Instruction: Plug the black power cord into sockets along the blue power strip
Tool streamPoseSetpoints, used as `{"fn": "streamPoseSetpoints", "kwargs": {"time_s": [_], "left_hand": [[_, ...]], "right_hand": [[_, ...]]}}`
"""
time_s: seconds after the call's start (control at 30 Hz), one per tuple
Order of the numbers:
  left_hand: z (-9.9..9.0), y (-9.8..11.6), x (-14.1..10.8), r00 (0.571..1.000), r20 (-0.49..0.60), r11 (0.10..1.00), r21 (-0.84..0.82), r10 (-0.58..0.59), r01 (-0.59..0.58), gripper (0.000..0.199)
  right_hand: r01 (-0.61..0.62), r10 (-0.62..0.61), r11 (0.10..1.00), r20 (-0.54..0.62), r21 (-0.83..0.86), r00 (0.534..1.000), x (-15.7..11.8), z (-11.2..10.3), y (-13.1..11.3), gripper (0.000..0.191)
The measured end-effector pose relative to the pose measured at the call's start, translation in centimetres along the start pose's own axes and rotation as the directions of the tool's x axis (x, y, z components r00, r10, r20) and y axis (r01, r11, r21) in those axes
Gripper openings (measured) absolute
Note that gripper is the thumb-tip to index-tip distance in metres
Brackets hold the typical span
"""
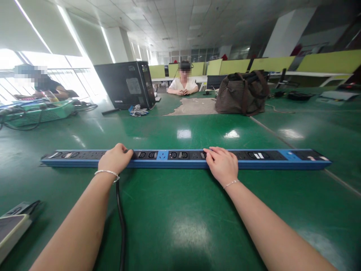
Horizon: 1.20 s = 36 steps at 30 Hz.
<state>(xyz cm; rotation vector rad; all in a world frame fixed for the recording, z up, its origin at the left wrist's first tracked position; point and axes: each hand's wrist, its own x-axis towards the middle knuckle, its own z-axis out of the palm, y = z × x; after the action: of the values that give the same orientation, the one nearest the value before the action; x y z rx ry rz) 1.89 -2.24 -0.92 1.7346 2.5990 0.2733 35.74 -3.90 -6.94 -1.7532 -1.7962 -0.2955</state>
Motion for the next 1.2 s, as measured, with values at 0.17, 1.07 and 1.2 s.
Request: {"fn": "streamPoseSetpoints", "kwargs": {"time_s": [0.17, 1.07, 1.2], "left_hand": [[-0.3, 0.6, -0.2, 0.999, 0.04, 0.997, 0.073, 0.014, -0.017, 0.051], [-5.9, 2.2, -3.1, 0.986, -0.162, 0.98, -0.187, 0.039, -0.07, 0.036], [-4.4, 3.3, -3.0, 0.988, -0.076, 0.977, -0.159, 0.133, -0.144, 0.034]], "right_hand": [[0.002, -0.002, 1.0, -0.019, 0.005, 1.0, 0.0, 0.0, 0.0, 0.029], [-0.011, 0.01, 1.0, -0.018, -0.014, 1.0, 0.0, 0.1, 0.1, 0.028], [-0.006, 0.006, 1.0, -0.027, -0.006, 1.0, 0.0, 0.2, 0.1, 0.027]]}}
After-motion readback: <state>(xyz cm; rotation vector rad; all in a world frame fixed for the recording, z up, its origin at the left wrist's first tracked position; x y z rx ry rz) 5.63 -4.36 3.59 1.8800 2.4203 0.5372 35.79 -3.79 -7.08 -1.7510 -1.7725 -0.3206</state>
